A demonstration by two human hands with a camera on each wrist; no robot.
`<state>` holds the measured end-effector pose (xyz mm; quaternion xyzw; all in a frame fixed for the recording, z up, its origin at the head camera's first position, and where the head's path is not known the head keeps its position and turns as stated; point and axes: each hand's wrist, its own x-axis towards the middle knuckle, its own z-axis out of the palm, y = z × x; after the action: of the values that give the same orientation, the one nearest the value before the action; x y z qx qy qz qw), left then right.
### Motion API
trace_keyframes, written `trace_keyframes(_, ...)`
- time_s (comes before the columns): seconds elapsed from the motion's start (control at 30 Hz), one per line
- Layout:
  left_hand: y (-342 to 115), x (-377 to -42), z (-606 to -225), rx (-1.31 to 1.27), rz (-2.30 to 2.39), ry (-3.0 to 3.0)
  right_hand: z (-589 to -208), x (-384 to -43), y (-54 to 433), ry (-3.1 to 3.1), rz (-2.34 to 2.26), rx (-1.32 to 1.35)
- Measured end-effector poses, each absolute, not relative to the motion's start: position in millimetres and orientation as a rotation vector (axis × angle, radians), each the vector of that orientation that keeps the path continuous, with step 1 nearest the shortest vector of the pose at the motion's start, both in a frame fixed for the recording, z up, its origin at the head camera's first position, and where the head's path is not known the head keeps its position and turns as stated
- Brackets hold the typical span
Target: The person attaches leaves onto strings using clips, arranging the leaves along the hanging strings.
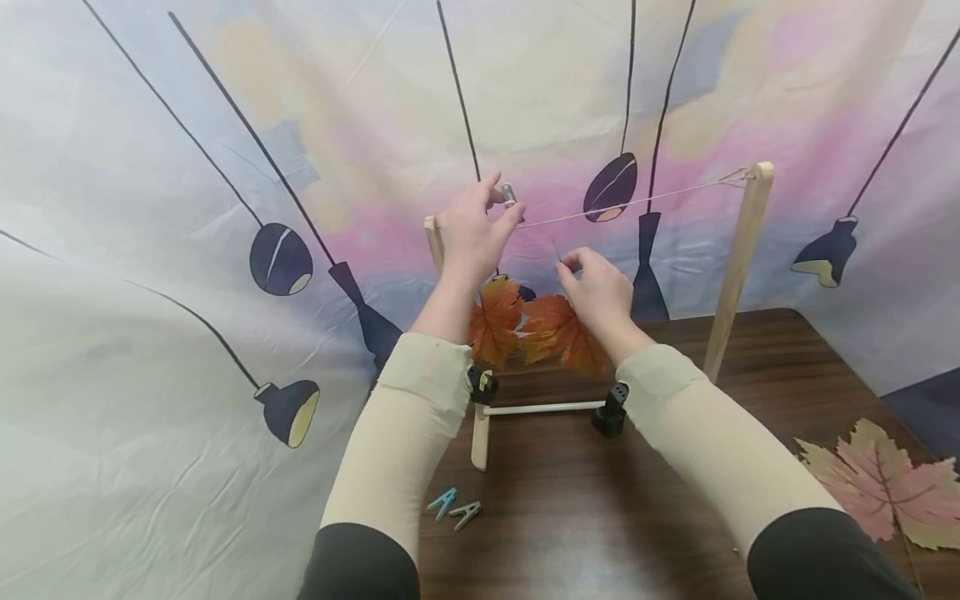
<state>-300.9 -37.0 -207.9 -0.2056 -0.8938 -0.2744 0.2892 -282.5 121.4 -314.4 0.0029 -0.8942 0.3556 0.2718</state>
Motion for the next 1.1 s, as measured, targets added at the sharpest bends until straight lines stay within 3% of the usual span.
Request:
trace_keyframes(0.33, -30.2, -303.7, -212.0, -0.438, -0.682, -2.427, -312.5, -283.6, 114.8, -2.436, 0.997, -0.013)
trace_keyframes(1.1, -25.9, -310.5, -199.3, -0.62, -0.61, -2.387, -299.0, -287.4, 106.8, -2.405, 1.03, -0.074)
